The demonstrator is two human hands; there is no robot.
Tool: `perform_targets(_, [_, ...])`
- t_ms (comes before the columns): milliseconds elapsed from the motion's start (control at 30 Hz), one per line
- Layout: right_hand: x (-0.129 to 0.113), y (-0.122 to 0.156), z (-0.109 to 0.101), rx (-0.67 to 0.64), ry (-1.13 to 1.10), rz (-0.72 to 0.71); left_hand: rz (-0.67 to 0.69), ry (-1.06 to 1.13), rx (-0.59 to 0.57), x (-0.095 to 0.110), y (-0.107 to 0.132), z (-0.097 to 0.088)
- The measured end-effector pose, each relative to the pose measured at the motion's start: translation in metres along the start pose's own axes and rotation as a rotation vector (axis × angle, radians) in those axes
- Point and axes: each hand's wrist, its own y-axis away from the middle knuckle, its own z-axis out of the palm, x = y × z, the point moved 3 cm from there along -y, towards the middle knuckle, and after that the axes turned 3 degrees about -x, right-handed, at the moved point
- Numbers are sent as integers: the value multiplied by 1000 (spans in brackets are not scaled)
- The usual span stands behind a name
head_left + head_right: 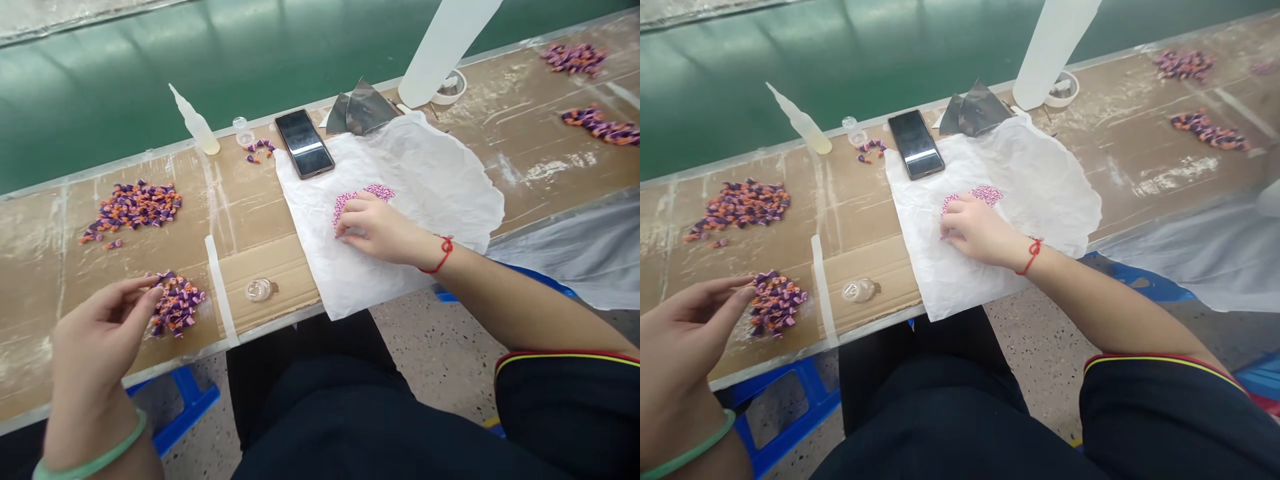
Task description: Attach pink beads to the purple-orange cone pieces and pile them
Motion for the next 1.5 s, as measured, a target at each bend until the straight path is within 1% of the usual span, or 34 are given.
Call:
perform_targets(200, [3,-1,-1,-19,-16,-24,31,-9,-23,-4,1,7])
perform_targets(433, [1,-7,-3,-86,57,-83,-37,86,-52,1,4,13])
perform_targets(533, [1,-9,-4,-108,73,-91,-51,96,-48,1,6,13])
perform_targets(800, [-1,-9,-5,-157,81,-84,17,114,-123,-11,8,13])
perform_targets(867, [0,-8,-5,-149,88,-86,59,118,-82,-13,10,12])
perform_targets(967, [1,-8,-2,-123,97,-91,136,99,58,-14,19,9])
perform_targets(1033, [0,-8,1,-116,129,-93,166,120,114,-13,29,7])
perform_targets(1133, [-3,-7,6,-124,226,-80,192,236,164,-4,50,5])
perform_targets(1200, [-5,-6,8,-122,288,-64,229,330,195,6,66,5])
perform_targets(1233, [-7,-4,8,-110,307,-58,263,376,187,13,73,7])
perform_targets(1267, [-10,-3,7,-90,314,-54,307,417,141,20,80,11])
perform_targets(1300, [-13,-1,5,-63,305,-59,356,453,58,30,86,17])
perform_targets(1400, [-35,7,-5,55,200,-145,485,523,-314,62,98,46])
perform_targets(1433, [-45,9,-8,91,151,-191,516,541,-408,73,100,56])
perform_targets(1467, [-55,12,-12,121,104,-236,530,563,-460,83,100,66])
perform_targets(1500, [-66,14,-15,140,62,-275,536,586,-470,91,98,74])
